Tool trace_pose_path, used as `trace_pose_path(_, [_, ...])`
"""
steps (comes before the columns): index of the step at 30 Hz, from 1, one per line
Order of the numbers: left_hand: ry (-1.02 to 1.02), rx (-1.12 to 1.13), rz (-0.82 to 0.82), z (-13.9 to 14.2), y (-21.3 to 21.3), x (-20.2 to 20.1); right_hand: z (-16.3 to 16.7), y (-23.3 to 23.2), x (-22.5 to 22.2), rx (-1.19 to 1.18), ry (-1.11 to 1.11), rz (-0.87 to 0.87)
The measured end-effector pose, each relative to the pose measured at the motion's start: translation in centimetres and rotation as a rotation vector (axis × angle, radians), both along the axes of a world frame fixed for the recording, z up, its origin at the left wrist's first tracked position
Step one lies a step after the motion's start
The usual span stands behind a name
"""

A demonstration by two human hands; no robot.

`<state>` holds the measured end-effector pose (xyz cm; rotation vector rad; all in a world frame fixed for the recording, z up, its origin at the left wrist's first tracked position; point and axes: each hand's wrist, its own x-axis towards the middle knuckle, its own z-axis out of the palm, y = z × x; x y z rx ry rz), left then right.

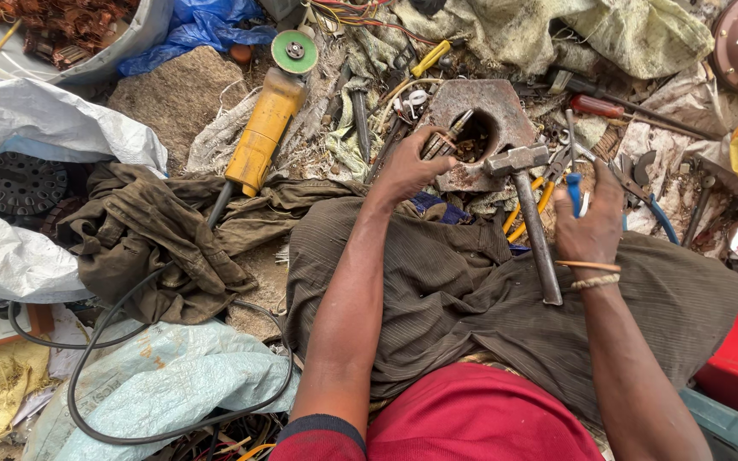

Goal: The person sits on the ground and uses a hammer and pliers to break apart a cylindrical metal component, likely a motor or transformer, to extract copper windings. They repeatedly strike the object and pull out wire bundles, placing them aside.

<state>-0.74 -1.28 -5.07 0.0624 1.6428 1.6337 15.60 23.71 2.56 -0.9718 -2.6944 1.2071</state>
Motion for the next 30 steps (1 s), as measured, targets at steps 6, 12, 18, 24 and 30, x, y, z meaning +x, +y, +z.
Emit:
trace_pose_path(6, [0.449,-0.622,-0.227,-3.2,0.3,0.2,-2.6,-0.7,0.0,-0.173,-0.372,0.032])
trace_pose_path(12, [0.383,-0.667,-0.252,-3.8,0.7,0.6,-3.8,-1.9,-0.6,-0.852,-0.377,-0.191])
trace_pose_path(18, [0.691,-0.763,-0.190,-4.4,0.6,0.9,-2.1,-4.9,-1.2,-0.591,-0.354,-0.165])
trace_pose_path(24, [0.835,-0.853,-0.143,-5.3,1.0,0.8,3.3,-7.4,-1.1,-0.239,0.236,0.150])
trace_pose_path(30, [0.816,-0.934,-0.211,-4.7,1.3,1.0,-1.2,-7.6,-2.1,0.403,0.607,0.320])
